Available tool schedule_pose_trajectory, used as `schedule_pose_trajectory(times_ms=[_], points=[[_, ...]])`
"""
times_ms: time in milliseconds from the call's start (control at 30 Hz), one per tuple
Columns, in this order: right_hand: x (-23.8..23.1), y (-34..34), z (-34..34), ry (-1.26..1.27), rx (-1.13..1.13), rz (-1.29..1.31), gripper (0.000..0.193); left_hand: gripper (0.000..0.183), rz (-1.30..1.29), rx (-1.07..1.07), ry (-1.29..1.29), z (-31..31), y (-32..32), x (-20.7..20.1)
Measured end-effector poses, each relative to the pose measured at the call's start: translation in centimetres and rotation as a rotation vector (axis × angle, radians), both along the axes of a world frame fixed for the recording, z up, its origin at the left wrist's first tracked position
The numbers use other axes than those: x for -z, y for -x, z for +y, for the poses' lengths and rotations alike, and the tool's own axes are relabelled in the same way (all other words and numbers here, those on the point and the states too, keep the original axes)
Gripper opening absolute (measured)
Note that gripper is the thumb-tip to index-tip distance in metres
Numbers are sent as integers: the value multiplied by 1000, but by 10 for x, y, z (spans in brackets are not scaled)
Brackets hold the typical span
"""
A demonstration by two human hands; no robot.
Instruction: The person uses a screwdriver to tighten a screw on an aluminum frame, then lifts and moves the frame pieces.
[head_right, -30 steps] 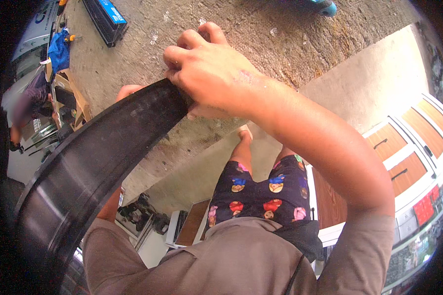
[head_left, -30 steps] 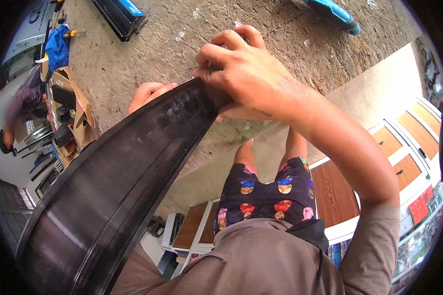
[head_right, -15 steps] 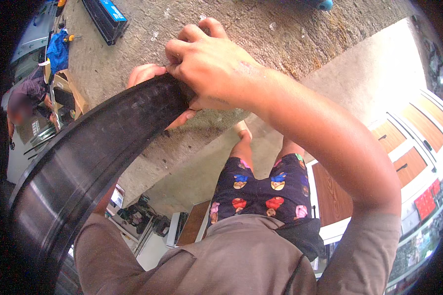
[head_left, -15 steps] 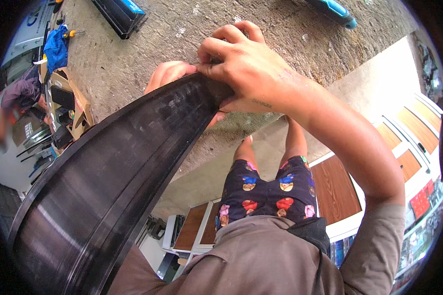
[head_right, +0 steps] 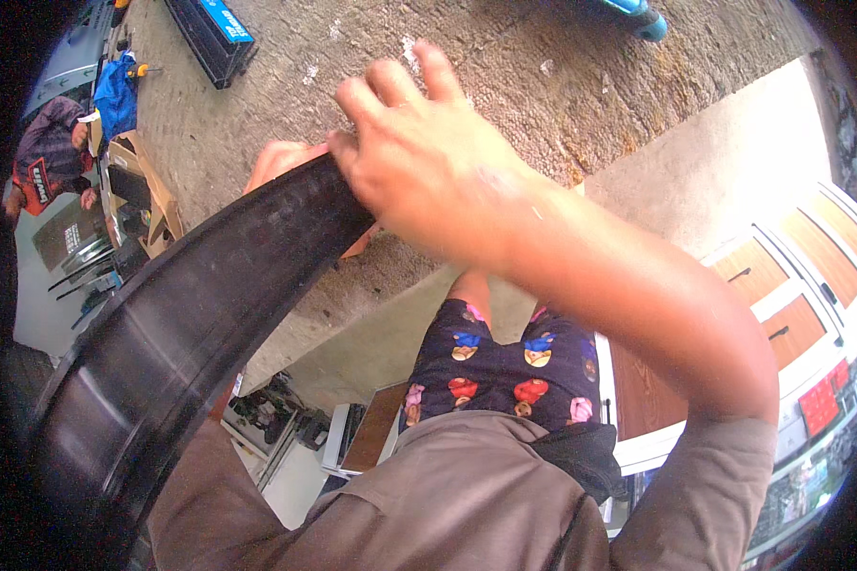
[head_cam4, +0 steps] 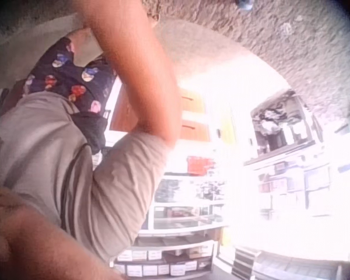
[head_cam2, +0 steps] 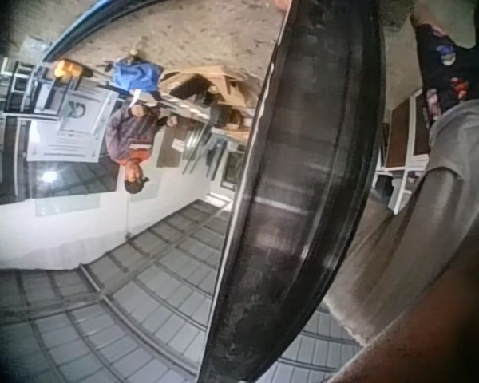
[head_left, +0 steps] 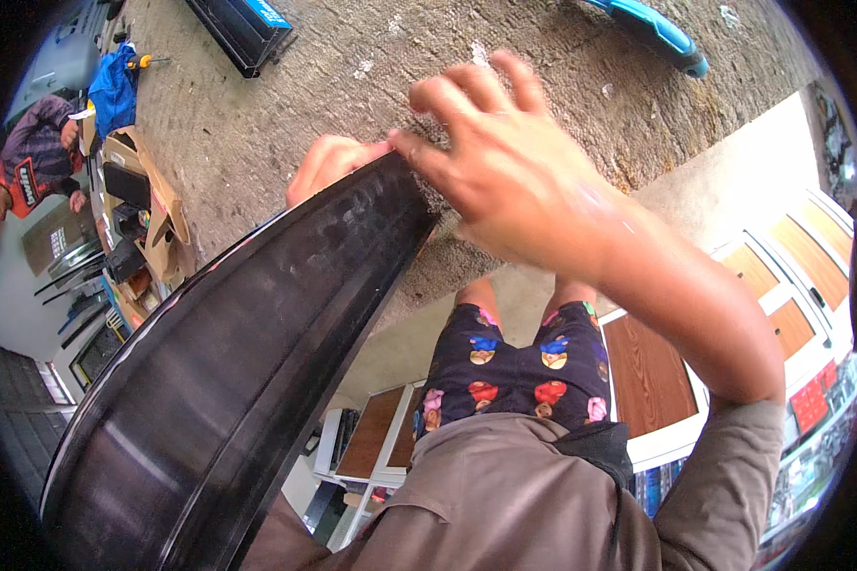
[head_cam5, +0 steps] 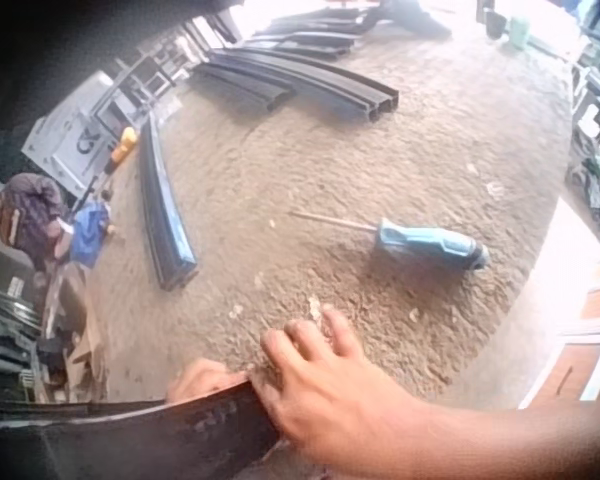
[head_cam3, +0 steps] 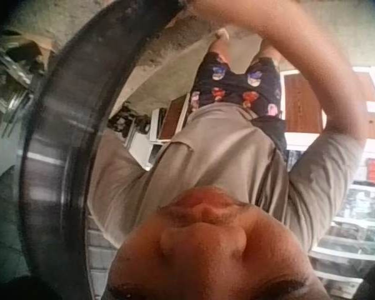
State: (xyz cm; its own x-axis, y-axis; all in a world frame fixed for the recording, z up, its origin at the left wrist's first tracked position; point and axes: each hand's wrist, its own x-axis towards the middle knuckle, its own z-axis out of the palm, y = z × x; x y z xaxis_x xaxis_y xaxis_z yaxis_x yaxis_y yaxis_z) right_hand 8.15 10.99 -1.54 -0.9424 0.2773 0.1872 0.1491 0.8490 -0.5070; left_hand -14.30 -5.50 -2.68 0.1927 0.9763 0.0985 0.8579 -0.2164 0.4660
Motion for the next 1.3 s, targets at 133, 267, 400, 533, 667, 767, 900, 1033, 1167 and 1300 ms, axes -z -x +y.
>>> schedule_pose_trajectory(times_ms=[133, 267, 400, 533, 667, 767, 900, 1033, 1167, 1300], points=[[-19, -40, 40, -341, 441, -262, 66, 49, 40, 17, 35, -5, 1, -2], [-42, -40, 52, -269, 584, -318, 55, 48, 6, 28, 23, 3, -4, -4], [-6, -80, 100, -133, 620, -277, 58, 43, -30, 15, 23, -1, -2, 5], [-24, -93, 83, 236, 129, -94, 52, 44, 21, -40, 33, -8, 2, 25], [-34, -96, 47, 469, 120, -74, 48, 48, 11, -67, -122, -1, -6, -3], [-36, -107, 33, 639, 261, -151, 37, 48, 43, -16, -119, -1, 4, 3], [-33, -125, 11, 736, 400, -129, 31, 46, 79, -57, -109, -5, -3, -9], [-41, -146, -5, 745, 428, -225, 32, 38, -135, -93, 8, -43, -21, 22], [-43, -161, -17, 751, 482, -227, 30, 33, -170, -85, 34, -49, -38, -12], [-37, -179, -41, 809, 522, -216, 28, 34, -214, -41, 55, -53, -46, -16]])
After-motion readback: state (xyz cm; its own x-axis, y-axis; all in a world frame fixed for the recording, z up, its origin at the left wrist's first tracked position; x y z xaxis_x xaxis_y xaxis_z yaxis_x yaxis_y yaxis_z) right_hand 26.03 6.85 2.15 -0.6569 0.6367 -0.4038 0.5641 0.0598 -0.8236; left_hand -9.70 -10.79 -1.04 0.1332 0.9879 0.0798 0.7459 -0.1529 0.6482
